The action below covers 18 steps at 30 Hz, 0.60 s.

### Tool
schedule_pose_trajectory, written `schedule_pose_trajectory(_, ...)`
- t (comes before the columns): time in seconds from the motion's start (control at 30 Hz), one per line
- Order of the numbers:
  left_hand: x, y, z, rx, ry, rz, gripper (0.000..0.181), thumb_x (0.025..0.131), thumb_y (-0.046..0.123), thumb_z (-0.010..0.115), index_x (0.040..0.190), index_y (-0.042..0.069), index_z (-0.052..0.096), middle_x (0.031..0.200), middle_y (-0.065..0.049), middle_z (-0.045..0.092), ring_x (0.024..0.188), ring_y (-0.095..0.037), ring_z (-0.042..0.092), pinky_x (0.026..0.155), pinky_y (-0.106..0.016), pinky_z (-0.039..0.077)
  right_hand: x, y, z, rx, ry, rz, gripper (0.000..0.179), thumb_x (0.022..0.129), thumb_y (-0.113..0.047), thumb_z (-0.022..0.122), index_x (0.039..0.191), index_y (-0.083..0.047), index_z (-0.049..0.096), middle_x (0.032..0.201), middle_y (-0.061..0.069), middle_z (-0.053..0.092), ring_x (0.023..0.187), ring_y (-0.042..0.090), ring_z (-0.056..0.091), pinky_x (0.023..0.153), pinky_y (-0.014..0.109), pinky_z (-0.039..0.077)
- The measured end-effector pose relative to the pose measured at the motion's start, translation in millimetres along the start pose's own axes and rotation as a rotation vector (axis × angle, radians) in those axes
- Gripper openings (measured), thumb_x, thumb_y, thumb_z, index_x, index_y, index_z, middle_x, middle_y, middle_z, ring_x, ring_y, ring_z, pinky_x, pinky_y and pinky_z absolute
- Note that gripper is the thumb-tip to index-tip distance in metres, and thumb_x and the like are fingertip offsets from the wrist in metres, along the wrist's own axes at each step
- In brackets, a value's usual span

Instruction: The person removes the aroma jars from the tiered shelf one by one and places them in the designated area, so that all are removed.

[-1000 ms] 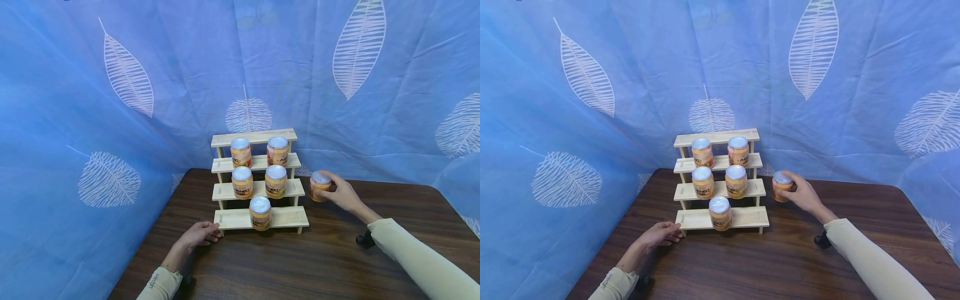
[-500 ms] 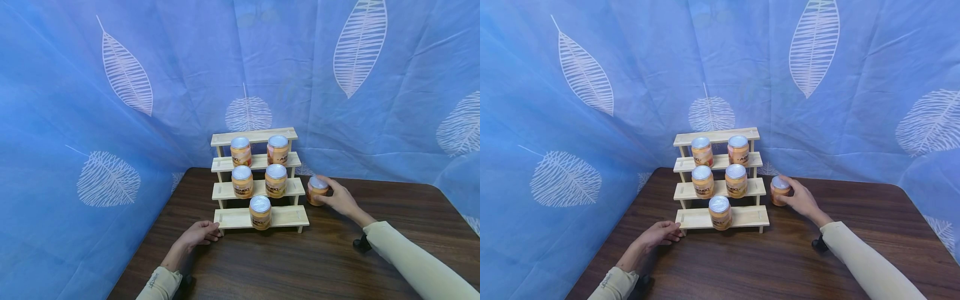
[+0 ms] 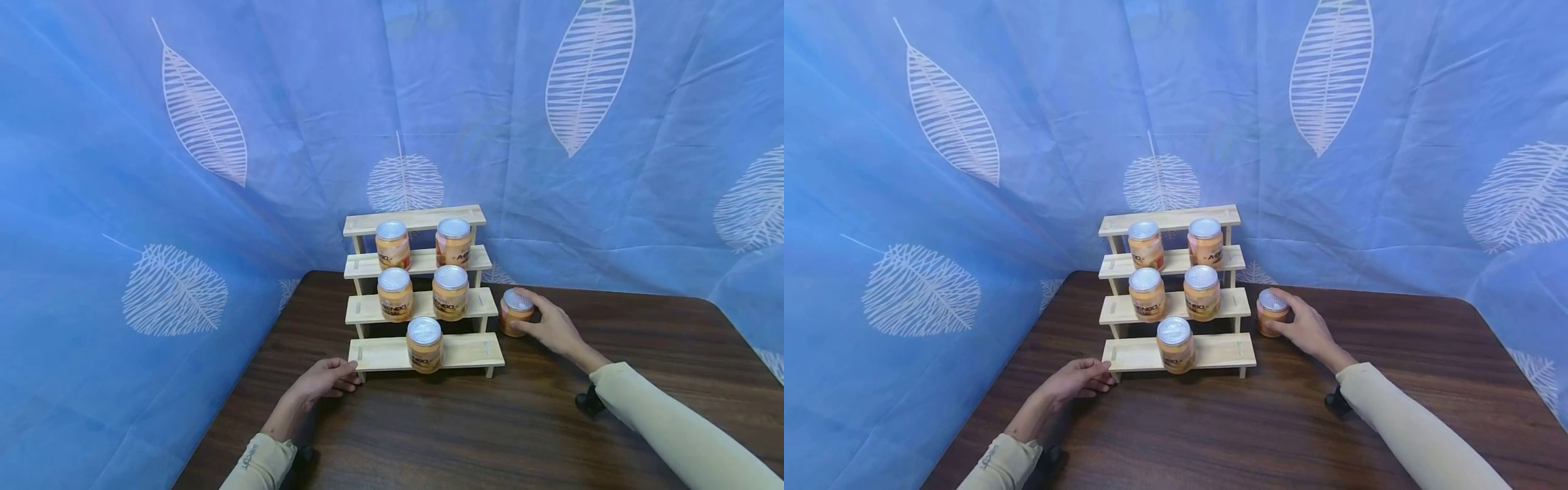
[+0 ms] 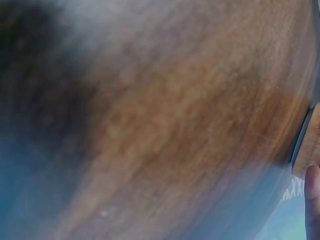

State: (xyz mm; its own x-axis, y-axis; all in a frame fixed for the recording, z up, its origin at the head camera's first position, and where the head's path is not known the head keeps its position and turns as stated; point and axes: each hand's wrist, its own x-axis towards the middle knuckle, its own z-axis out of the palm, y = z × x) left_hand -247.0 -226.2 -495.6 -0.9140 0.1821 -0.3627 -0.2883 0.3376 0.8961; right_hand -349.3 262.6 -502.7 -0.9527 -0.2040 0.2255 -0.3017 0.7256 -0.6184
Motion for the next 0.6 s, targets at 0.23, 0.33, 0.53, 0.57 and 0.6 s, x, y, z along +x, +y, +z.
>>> schedule_pose_trajectory(0.23, 0.3, 1.2, -0.6, 0.006, 0.005, -0.009, 0.039, 0.102, 0.042, 0.057, 0.101, 0.004, 0.063, 0.101, -0.01, 0.076, 0.087, -0.016, 0.071, 0.075, -0.032, 0.051, -0.1, -1.7, -1.3, 0.005, -0.015, 0.008, 0.08, 0.089, -0.036, 0.077, 0.155, -0.017, 0.037, 0.145, 0.026, 0.048, 0.125, 0.048, 0.052, 0.091, 0.064, 0.045)
schedule_pose_trajectory(0.33, 0.2, 1.7, -1.1, 0.009, 0.005, -0.009, 0.039, 0.102, 0.042, 0.056, 0.1, 0.004, 0.063, 0.1, -0.009, 0.076, 0.087, -0.016, 0.071, 0.075, -0.032, 0.051, 0.6, -2.4, -1.9, 0.013, -0.026, 0.006, 0.082, 0.089, -0.036, 0.077, 0.156, -0.017, 0.034, 0.147, 0.027, 0.046, 0.127, 0.049, 0.05, 0.092, 0.065, 0.044)
schedule_pose_trajectory(0.53, -0.7, 2.2, -0.6, 0.009, 0.0, -0.006, 0.039, 0.102, 0.042, 0.056, 0.1, 0.004, 0.063, 0.101, -0.009, 0.076, 0.087, -0.016, 0.071, 0.075, -0.032, 0.051, 1.1, -2.3, -7.1, 0.046, -0.084, -0.023, 0.091, 0.09, -0.038, 0.076, 0.159, -0.012, 0.024, 0.152, 0.032, 0.035, 0.135, 0.052, 0.04, 0.097, 0.068, 0.041)
schedule_pose_trajectory(0.57, -0.7, 1.9, -0.3, 0.009, -0.001, -0.007, 0.039, 0.102, 0.042, 0.056, 0.1, 0.004, 0.063, 0.101, -0.009, 0.076, 0.087, -0.016, 0.071, 0.076, -0.032, 0.051, 0.9, -3.3, -9.1, 0.036, -0.091, -0.028, 0.09, 0.09, -0.04, 0.074, 0.159, -0.011, 0.024, 0.153, 0.032, 0.034, 0.136, 0.052, 0.039, 0.097, 0.068, 0.04)
schedule_pose_trajectory(0.6, -0.7, 1.5, 0.0, 0.009, 0.0, -0.009, 0.039, 0.102, 0.043, 0.056, 0.1, 0.004, 0.063, 0.101, -0.009, 0.076, 0.087, -0.016, 0.071, 0.075, -0.032, 0.051, 0.6, -4.9, -11.6, 0.024, -0.096, -0.037, 0.088, 0.092, -0.041, 0.073, 0.159, -0.009, 0.025, 0.154, 0.031, 0.033, 0.137, 0.052, 0.037, 0.098, 0.069, 0.039)
